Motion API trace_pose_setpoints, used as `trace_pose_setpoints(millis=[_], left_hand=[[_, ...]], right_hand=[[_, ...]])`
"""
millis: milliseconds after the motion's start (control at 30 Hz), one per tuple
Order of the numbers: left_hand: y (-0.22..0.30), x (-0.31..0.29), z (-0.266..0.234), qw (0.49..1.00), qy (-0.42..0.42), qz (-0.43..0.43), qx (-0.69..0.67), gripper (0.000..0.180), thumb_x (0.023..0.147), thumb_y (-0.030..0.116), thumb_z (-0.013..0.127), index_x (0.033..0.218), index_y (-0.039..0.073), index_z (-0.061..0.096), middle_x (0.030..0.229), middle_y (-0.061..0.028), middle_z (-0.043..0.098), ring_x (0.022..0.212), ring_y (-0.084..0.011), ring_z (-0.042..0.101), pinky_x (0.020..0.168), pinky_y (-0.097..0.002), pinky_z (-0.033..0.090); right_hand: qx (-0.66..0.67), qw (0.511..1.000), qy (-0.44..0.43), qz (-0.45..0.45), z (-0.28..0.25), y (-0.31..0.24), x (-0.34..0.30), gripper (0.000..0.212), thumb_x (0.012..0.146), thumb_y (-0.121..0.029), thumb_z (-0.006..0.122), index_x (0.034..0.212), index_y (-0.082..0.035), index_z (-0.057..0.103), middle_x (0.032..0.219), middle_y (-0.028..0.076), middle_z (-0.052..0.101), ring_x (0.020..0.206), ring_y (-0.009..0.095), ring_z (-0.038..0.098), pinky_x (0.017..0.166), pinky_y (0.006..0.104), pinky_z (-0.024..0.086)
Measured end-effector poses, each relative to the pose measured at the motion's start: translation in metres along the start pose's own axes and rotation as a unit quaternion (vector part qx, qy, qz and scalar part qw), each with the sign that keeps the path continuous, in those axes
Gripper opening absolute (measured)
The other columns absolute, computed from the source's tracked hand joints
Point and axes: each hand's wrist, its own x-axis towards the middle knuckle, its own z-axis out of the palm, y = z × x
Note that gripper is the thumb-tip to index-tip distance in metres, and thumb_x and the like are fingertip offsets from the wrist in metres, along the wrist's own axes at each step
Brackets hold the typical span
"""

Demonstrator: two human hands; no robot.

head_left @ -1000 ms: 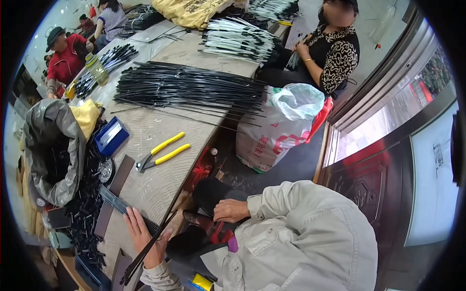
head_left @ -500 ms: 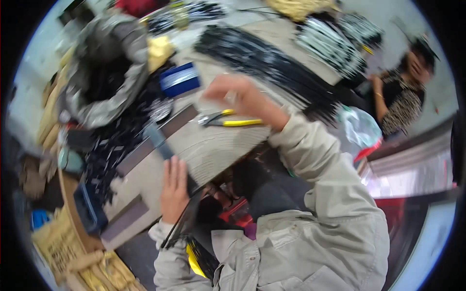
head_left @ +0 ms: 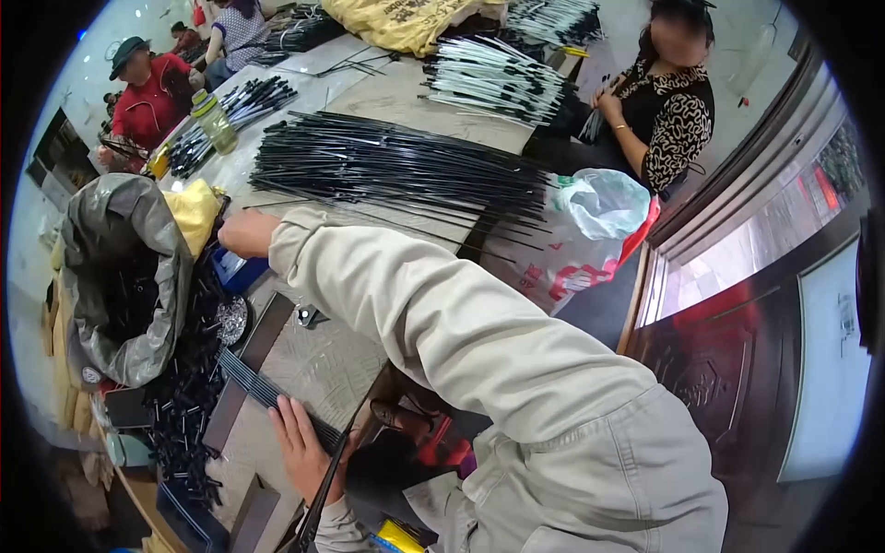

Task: Assembling black wire bundles into connector housings using pliers and manual dexterity.

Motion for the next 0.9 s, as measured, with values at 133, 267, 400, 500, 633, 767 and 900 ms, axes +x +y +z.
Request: trace_pose_setpoints(millis=[133, 267, 400, 500, 633, 767, 900], left_hand=[[0.001, 0.009, 0.004, 1.000, -0.005, 0.005, 0.005, 0.091, 0.062, 0.027, 0.075, 0.134, -0.002, 0.028, 0.139, -0.0214, 0.027, 0.129, -0.0411, 0.024, 0.104, -0.0439, 0.026], [-0.008, -0.009, -0.005, 0.999, -0.015, -0.030, 0.017, 0.093, 0.061, 0.026, 0.076, 0.135, -0.001, 0.027, 0.140, -0.0221, 0.024, 0.129, -0.0407, 0.024, 0.105, -0.0435, 0.025], [-0.019, -0.024, -0.012, 0.998, 0.026, -0.060, 0.005, 0.100, 0.054, 0.028, 0.080, 0.135, 0.001, 0.027, 0.141, -0.0254, 0.020, 0.129, -0.0414, 0.022, 0.105, -0.0439, 0.023], [-0.028, -0.037, -0.019, 0.997, 0.019, -0.065, 0.024, 0.090, 0.063, 0.038, 0.072, 0.134, 0.002, 0.030, 0.140, -0.0225, 0.024, 0.129, -0.0401, 0.023, 0.104, -0.0477, 0.022], [-0.038, -0.048, -0.019, 0.997, -0.021, -0.052, 0.060, 0.075, 0.076, 0.043, 0.058, 0.135, 0.005, 0.032, 0.141, -0.0120, 0.028, 0.130, -0.0313, 0.027, 0.103, -0.0473, 0.024], [-0.032, -0.055, -0.031, 0.998, -0.005, -0.066, 0.016, 0.084, 0.072, 0.052, 0.059, 0.134, 0.004, 0.032, 0.140, -0.0127, 0.031, 0.128, -0.0319, 0.029, 0.103, -0.0447, 0.025], [-0.029, -0.059, -0.031, 0.999, 0.010, -0.043, 0.015, 0.087, 0.069, 0.058, 0.059, 0.132, 0.002, 0.035, 0.137, -0.0150, 0.034, 0.128, -0.0318, 0.030, 0.103, -0.0419, 0.027]], right_hand=[[-0.037, 0.999, -0.026, -0.027, -0.013, 0.018, 0.001, 0.013, 0.065, -0.009, 0.057, 0.076, -0.003, 0.063, 0.081, 0.011, 0.062, 0.084, 0.030, 0.059, 0.075, 0.0447, 0.044], [-0.049, 0.996, 0.005, -0.076, 0.001, -0.012, 0.004, 0.010, 0.067, -0.010, 0.057, 0.074, -0.004, 0.062, 0.079, 0.013, 0.062, 0.081, 0.030, 0.060, 0.070, 0.0432, 0.046], [-0.056, 0.991, -0.014, -0.120, 0.025, -0.025, 0.017, 0.009, 0.071, -0.011, 0.056, 0.073, -0.005, 0.063, 0.079, 0.013, 0.063, 0.077, 0.031, 0.061, 0.063, 0.0423, 0.048], [-0.074, 0.987, -0.096, -0.102, 0.016, -0.042, 0.015, 0.013, 0.073, -0.010, 0.052, 0.076, -0.006, 0.064, 0.074, 0.015, 0.063, 0.069, 0.034, 0.061, 0.059, 0.0420, 0.049], [-0.118, 0.986, -0.094, -0.069, 0.002, -0.050, 0.009, 0.011, 0.073, -0.009, 0.053, 0.079, -0.010, 0.063, 0.079, 0.010, 0.063, 0.075, 0.030, 0.061, 0.061, 0.0402, 0.049], [-0.133, 0.980, -0.010, -0.145, 0.011, -0.047, 0.000, 0.013, 0.073, -0.005, 0.053, 0.081, -0.012, 0.060, 0.078, 0.007, 0.063, 0.076, 0.028, 0.061, 0.061, 0.0381, 0.048], [-0.040, 0.992, 0.060, -0.106, 0.004, -0.064, -0.019, 0.006, 0.081, -0.012, 0.051, 0.083, -0.010, 0.057, 0.084, 0.009, 0.061, 0.079, 0.028, 0.060, 0.064, 0.0380, 0.047]])
